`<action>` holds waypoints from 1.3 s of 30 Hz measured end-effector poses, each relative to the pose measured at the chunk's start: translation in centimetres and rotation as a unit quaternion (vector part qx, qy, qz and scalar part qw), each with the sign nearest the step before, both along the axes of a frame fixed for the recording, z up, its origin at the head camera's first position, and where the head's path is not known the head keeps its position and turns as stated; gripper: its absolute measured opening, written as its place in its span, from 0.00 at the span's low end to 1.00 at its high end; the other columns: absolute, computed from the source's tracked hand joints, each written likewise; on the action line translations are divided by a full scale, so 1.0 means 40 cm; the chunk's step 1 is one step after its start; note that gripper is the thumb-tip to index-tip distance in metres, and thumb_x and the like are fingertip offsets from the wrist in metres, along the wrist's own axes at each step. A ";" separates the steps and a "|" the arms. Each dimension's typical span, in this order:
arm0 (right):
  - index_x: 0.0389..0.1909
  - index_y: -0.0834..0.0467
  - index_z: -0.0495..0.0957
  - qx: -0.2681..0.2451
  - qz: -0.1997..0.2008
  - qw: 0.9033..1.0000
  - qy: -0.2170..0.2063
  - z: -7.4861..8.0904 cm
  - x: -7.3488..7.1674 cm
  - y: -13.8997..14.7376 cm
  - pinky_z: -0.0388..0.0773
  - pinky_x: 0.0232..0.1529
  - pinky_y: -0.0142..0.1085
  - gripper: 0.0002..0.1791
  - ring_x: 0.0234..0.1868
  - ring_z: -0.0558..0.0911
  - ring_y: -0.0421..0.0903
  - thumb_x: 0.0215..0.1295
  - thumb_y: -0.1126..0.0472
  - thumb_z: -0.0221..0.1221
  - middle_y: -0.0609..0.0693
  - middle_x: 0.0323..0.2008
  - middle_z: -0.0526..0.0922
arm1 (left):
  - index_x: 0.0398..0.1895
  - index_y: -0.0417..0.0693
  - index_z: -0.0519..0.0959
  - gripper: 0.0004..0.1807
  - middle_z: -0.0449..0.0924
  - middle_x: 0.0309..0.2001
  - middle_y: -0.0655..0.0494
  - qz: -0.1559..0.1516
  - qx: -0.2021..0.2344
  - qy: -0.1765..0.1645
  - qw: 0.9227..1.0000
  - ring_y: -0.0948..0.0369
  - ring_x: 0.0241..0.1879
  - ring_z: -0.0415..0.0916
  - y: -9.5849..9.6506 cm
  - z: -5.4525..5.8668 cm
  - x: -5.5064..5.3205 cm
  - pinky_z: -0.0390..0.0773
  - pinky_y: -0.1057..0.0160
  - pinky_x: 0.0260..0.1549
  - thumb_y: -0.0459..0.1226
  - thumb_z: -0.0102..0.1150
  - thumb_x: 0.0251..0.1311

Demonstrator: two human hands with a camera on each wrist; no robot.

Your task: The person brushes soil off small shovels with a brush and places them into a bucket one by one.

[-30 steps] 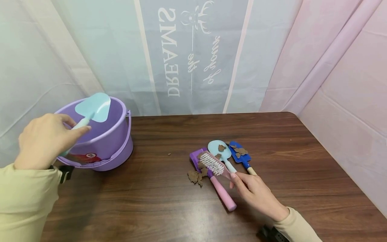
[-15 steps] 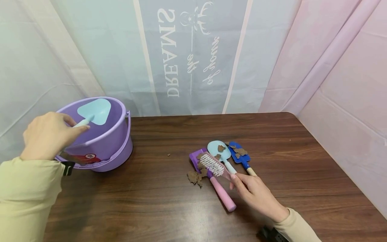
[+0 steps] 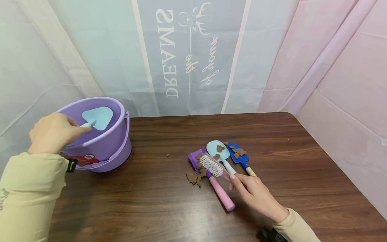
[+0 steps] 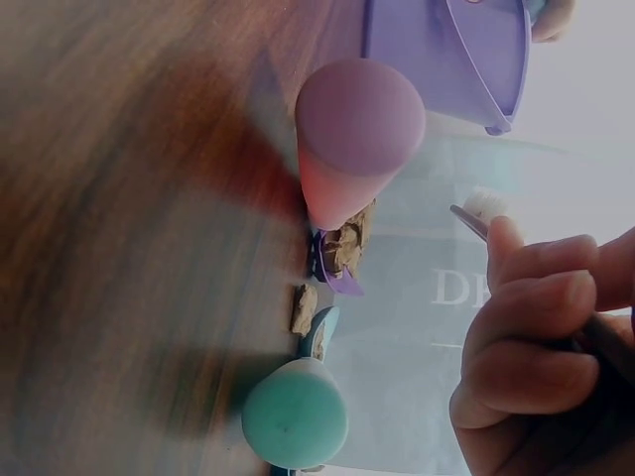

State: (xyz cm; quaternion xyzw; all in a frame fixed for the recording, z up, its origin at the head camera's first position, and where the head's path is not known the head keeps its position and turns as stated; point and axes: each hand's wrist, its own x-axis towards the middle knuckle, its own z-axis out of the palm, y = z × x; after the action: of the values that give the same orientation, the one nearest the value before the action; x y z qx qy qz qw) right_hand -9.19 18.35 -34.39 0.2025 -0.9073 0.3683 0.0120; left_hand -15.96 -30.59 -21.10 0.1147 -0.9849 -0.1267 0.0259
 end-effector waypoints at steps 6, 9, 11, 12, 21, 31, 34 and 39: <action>0.23 0.46 0.74 0.003 -0.002 1.000 -0.001 -0.001 -0.002 -0.001 0.58 0.14 0.27 0.17 0.12 0.57 0.28 0.75 0.56 0.45 0.33 0.12 0.59 | 0.34 0.40 0.85 0.28 0.81 0.26 0.46 0.000 0.006 -0.014 1.000 0.38 0.37 0.70 -0.002 -0.006 -0.005 0.64 0.47 0.27 0.58 0.60 0.52; 0.23 0.46 0.74 0.003 -0.003 1.000 0.001 -0.001 -0.002 -0.001 0.58 0.13 0.27 0.18 0.12 0.57 0.28 0.75 0.56 0.45 0.32 0.12 0.59 | 0.32 0.40 0.85 0.27 0.80 0.24 0.48 0.001 0.005 -0.016 1.000 0.38 0.38 0.69 -0.001 -0.009 -0.005 0.65 0.46 0.28 0.57 0.59 0.53; 0.23 0.46 0.74 0.004 -0.003 1.000 0.005 -0.003 -0.001 -0.001 0.57 0.13 0.27 0.18 0.12 0.57 0.28 0.75 0.56 0.46 0.32 0.12 0.59 | 0.30 0.40 0.85 0.27 0.79 0.23 0.48 0.001 0.004 -0.022 1.000 0.36 0.40 0.68 -0.001 -0.008 -0.006 0.65 0.43 0.32 0.57 0.58 0.54; 0.23 0.46 0.74 0.005 -0.003 1.000 0.008 -0.003 -0.001 -0.001 0.57 0.13 0.27 0.18 0.12 0.57 0.28 0.75 0.56 0.46 0.32 0.12 0.59 | 0.30 0.39 0.84 0.27 0.79 0.24 0.48 0.001 0.005 -0.027 1.000 0.35 0.41 0.67 0.000 -0.008 -0.007 0.64 0.41 0.35 0.57 0.58 0.54; 0.23 0.46 0.74 0.002 -0.001 1.000 0.007 -0.005 -0.001 0.000 0.58 0.13 0.27 0.18 0.12 0.57 0.28 0.75 0.57 0.46 0.32 0.12 0.59 | 0.17 0.43 0.76 0.23 0.76 0.21 0.47 -0.006 -0.005 -0.039 0.999 0.39 0.39 0.70 -0.002 -0.021 -0.013 0.64 0.39 0.37 0.54 0.61 0.52; 0.23 0.45 0.74 0.002 0.000 1.000 -0.002 -0.006 0.001 0.000 0.58 0.14 0.27 0.18 0.12 0.57 0.28 0.75 0.56 0.45 0.32 0.12 0.59 | 0.14 0.44 0.70 0.18 0.72 0.19 0.48 -0.053 0.002 -0.055 0.997 0.47 0.27 0.71 -0.025 -0.045 -0.025 0.64 0.58 0.27 0.47 0.59 0.51; 0.23 0.44 0.74 0.003 -0.003 1.000 0.002 -0.007 0.002 -0.001 0.58 0.14 0.27 0.18 0.12 0.57 0.28 0.75 0.56 0.46 0.32 0.12 0.59 | 0.14 0.45 0.69 0.18 0.71 0.18 0.50 -0.068 0.005 -0.065 0.996 0.49 0.25 0.71 -0.027 -0.045 -0.029 0.64 0.60 0.25 0.47 0.58 0.51; 0.23 0.44 0.74 0.005 -0.007 1.000 0.008 -0.009 0.003 -0.001 0.58 0.14 0.27 0.18 0.12 0.57 0.27 0.74 0.57 0.46 0.32 0.12 0.59 | 0.15 0.44 0.70 0.19 0.71 0.18 0.50 -0.075 0.008 -0.084 0.994 0.50 0.25 0.70 -0.023 -0.040 -0.033 0.64 0.61 0.25 0.48 0.57 0.53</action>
State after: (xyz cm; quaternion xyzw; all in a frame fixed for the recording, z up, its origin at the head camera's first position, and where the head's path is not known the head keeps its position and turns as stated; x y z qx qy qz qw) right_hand -9.08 18.30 -34.76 0.1994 -0.9104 0.3620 0.0204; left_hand -17.28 -31.50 -22.69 0.0506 -0.9883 -0.1265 -0.0680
